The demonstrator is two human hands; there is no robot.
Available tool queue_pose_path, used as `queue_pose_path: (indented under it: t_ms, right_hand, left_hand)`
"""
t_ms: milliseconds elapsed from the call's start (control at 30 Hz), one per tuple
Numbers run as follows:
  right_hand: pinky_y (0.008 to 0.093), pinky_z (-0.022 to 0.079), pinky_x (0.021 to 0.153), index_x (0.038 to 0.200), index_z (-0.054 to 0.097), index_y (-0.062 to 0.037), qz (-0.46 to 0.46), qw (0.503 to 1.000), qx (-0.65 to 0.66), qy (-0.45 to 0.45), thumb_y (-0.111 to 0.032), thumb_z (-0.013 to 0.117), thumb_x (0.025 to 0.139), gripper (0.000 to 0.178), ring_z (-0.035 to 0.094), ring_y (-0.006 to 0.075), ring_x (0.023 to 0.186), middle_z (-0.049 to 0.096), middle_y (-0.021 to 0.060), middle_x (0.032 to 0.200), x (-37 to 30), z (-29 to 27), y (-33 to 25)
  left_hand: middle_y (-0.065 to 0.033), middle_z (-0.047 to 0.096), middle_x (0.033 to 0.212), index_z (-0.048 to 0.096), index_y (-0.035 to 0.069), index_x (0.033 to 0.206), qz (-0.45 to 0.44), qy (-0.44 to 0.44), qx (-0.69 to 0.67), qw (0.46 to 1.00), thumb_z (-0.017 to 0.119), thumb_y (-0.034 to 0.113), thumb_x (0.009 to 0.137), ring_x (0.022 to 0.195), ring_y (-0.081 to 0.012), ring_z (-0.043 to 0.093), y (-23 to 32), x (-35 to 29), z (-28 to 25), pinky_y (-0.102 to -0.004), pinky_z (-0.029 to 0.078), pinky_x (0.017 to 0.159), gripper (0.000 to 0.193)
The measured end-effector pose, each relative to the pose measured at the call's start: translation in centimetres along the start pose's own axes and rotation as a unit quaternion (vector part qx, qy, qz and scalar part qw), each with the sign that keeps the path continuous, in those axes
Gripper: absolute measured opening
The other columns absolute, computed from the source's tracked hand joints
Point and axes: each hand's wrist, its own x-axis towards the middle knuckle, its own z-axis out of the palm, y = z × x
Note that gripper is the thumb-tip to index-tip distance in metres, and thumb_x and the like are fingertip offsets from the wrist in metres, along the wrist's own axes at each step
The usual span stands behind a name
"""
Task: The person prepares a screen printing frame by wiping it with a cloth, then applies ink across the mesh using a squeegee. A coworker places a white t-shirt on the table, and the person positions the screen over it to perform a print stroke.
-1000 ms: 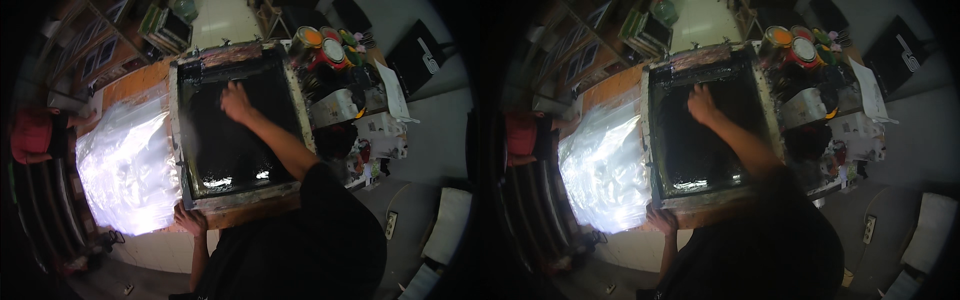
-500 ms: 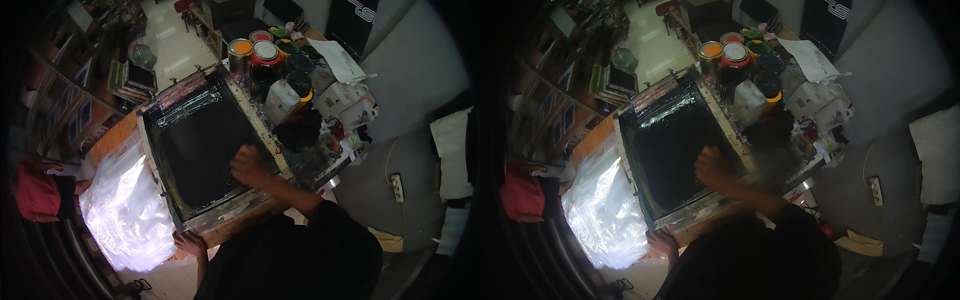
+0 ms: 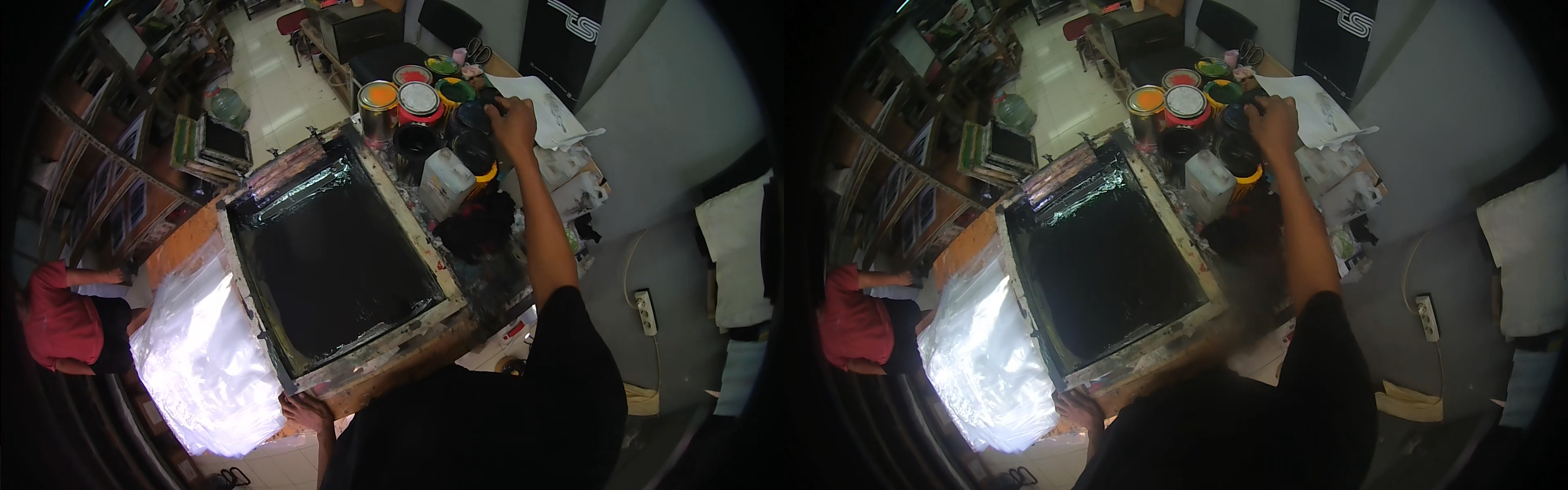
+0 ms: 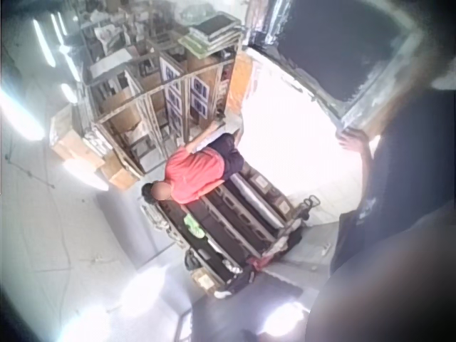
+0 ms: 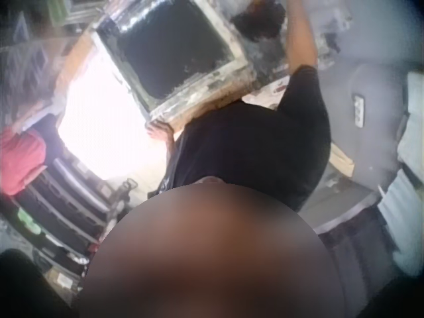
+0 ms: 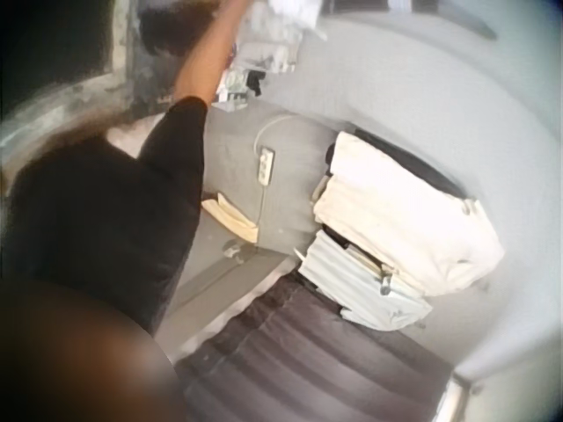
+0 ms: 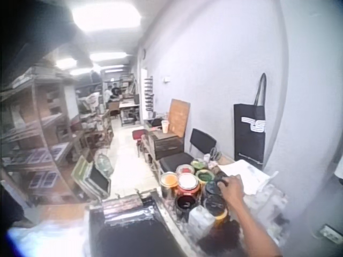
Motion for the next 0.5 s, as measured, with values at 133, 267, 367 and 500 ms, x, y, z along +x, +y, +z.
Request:
queue_pose_path:
  t_ms: [133,267,367,500]
  right_hand:
    - [0.0442,0.051,0.089,0.105,0.077,-0.0084,0.021,0.987,-0.115,-0.113,-0.030,0.075,0.082,0.032,0.062,0.0336,0.104,0.071,0.0152,0.102,3.4,4.4,1.6]
    - [0.0441,0.051,0.089,0.111,0.076,-0.0120,0.009,0.973,-0.184,-0.136,-0.029,0.074,0.084,0.032,0.062,0.0327,0.104,0.069,0.0148,0.106,3.1,6.0,1.8]
    - [0.0446,0.052,0.084,0.106,0.076,-0.0098,-0.061,0.993,-0.097,0.011,-0.025,0.073,0.086,0.026,0.062,0.0335,0.101,0.067,0.0147,0.099,0.4,2.7,1.1]
    - [0.0442,0.052,0.078,0.105,0.074,-0.0061,-0.017,0.999,0.034,0.040,-0.019,0.068,0.090,0.021,0.064,0.0346,0.091,0.066,0.0144,0.096,-8.0,-4.8,1.5]
  left_hand:
    - [-0.0270,0.048,0.132,0.049,-0.004,0.130,-0.002,-0.003,0.012,1.000,0.036,0.038,0.103,0.118,-0.0464,0.045,0.0,0.0,-0.2,-0.0572,0.034,0.099,0.052]
    - [-0.0270,0.047,0.134,0.047,-0.004,0.132,0.015,0.001,0.032,0.999,0.036,0.037,0.103,0.118,-0.0464,0.044,-0.5,-0.3,0.3,-0.0576,0.033,0.099,0.052]
    - [-0.0269,0.046,0.135,0.046,-0.004,0.134,0.008,0.001,0.025,1.000,0.037,0.038,0.103,0.120,-0.0464,0.043,-0.4,-0.6,0.2,-0.0575,0.033,0.101,0.053]
    - [-0.0263,0.044,0.138,0.045,-0.003,0.137,-0.007,-0.021,0.020,1.000,0.036,0.040,0.104,0.121,-0.0461,0.042,-1.3,-0.8,0.6,-0.0573,0.031,0.103,0.055]
